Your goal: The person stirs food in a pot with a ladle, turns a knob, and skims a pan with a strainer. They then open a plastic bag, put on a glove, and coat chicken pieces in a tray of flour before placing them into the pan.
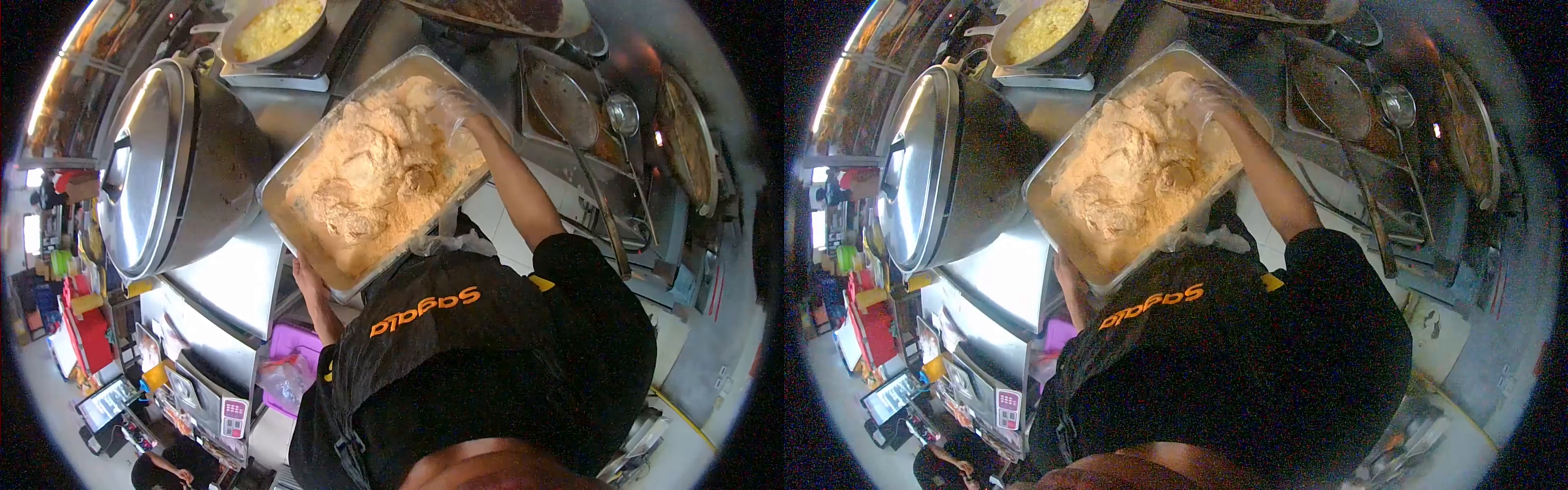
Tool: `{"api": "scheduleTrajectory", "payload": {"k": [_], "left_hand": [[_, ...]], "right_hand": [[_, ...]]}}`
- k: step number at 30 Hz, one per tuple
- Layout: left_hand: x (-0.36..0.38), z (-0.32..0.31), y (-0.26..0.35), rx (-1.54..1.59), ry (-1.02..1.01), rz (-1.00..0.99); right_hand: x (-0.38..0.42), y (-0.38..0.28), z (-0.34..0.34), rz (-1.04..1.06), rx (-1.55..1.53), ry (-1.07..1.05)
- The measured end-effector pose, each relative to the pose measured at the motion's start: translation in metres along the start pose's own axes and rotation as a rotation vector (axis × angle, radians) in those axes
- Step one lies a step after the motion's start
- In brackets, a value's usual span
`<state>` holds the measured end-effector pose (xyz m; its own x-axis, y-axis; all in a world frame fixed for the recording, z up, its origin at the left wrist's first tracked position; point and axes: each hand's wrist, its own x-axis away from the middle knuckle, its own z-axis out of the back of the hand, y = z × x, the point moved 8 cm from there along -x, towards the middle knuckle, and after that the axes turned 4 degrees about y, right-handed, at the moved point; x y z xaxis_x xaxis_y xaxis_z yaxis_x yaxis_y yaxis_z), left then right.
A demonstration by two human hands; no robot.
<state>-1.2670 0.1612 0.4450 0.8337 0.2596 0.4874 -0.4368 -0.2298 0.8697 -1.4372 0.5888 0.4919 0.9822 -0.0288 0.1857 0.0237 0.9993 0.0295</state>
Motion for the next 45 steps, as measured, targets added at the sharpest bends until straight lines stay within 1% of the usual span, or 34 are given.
{"api": "scheduleTrajectory", "payload": {"k": [1, 2, 3, 4, 6, 7, 8, 10, 11, 13, 14, 16, 17, 20, 22, 24, 26, 28, 30, 33, 35, 36, 37, 40, 41, 44, 45], "left_hand": [[-0.003, 0.002, -0.005, 0.014, -0.002, 0.018], [-0.007, 0.006, -0.012, 0.028, -0.004, 0.035], [-0.009, 0.008, -0.016, 0.041, -0.005, 0.052], [-0.008, 0.008, -0.012, 0.001, -0.018, 0.024], [-0.006, 0.005, -0.006, -0.079, -0.044, -0.033], [-0.007, 0.006, -0.006, -0.064, -0.043, -0.015], [-0.007, 0.006, -0.007, -0.048, -0.042, 0.005], [-0.009, 0.008, -0.014, 0.010, -0.049, 0.041], [-0.013, 0.010, -0.021, 0.052, -0.058, 0.056], [-0.017, 0.010, -0.023, 0.072, -0.065, 0.064], [-0.016, 0.010, -0.021, 0.048, -0.062, 0.062], [-0.012, 0.009, -0.017, 0.007, -0.056, 0.052], [-0.011, 0.007, -0.015, -0.011, -0.054, 0.041], [-0.006, 0.003, -0.007, -0.037, -0.044, 0.030], [-0.008, 0.003, -0.007, -0.060, -0.050, 0.021], [-0.012, 0.006, -0.010, -0.094, -0.069, -0.002], [-0.009, 0.002, -0.004, -0.101, -0.037, 0.000], [-0.008, 0.003, -0.004, -0.116, -0.044, -0.017], [-0.015, 0.008, -0.010, -0.123, -0.073, -0.066], [-0.018, 0.010, -0.016, 0.022, -0.046, 0.013], [-0.012, 0.005, -0.007, -0.120, -0.046, -0.014], [-0.009, 0.004, -0.003, -0.190, -0.047, -0.029], [-0.012, 0.005, -0.006, -0.137, -0.066, -0.040], [0.003, -0.007, 0.016, -0.225, -0.054, -0.115], [0.005, -0.005, 0.014, -0.163, 0.042, 0.003], [0.007, -0.008, 0.017, -0.146, -0.004, -0.011], [0.004, -0.008, 0.015, -0.123, -0.017, -0.015]], "right_hand": [[-0.016, 0.007, -0.030, 0.021, 0.059, 0.076], [-0.031, 0.019, -0.061, 0.086, 0.060, 0.195], [-0.038, 0.024, -0.076, 0.126, 0.024, 0.232], [-0.045, 0.030, -0.091, 0.167, -0.011, 0.267], [-0.051, 0.031, -0.104, 0.163, -0.102, 0.134], [-0.048, 0.025, -0.096, 0.141, -0.118, 0.047], [-0.047, 0.025, -0.088, 0.084, -0.080, -0.082], [-0.041, 0.028, -0.084, 0.003, -0.246, -0.193], [-0.039, 0.035, -0.081, -0.022, -0.451, -0.172], [-0.051, 0.060, -0.087, 0.099, -0.472, 0.113], [-0.065, 0.076, -0.114, 0.241, -0.282, 0.365], [-0.049, 0.067, -0.097, 0.356, -0.172, 0.577], [-0.045, 0.072, -0.096, 0.332, -0.259, 0.541], [-0.008, 0.056, -0.019, 0.176, -0.427, 0.342], [-0.004, 0.060, -0.012, 0.085, -0.595, 0.259], [-0.007, 0.073, -0.023, 0.038, -0.850, 0.263], [-0.009, 0.088, -0.043, -0.015, -1.103, 0.264], [-0.005, 0.092, -0.062, -0.051, -1.075, 0.227], [-0.008, 0.085, -0.078, -0.046, -0.761, 0.156], [0.001, 0.061, -0.107, -0.038, -0.296, 0.021], [0.005, 0.058, -0.103, -0.076, -0.159, -0.060], [0.010, 0.055, -0.092, -0.113, -0.182, -0.105], [0.019, 0.047, -0.077, -0.151, -0.207, -0.149], [0.051, 0.020, -0.027, -0.263, -0.285, -0.280], [0.058, 0.017, -0.006, -0.303, -0.272, -0.174], [0.048, 0.031, -0.015, -0.380, -0.297, -0.054], [0.044, 0.033, -0.007, -0.324, -0.313, 0.134]]}}
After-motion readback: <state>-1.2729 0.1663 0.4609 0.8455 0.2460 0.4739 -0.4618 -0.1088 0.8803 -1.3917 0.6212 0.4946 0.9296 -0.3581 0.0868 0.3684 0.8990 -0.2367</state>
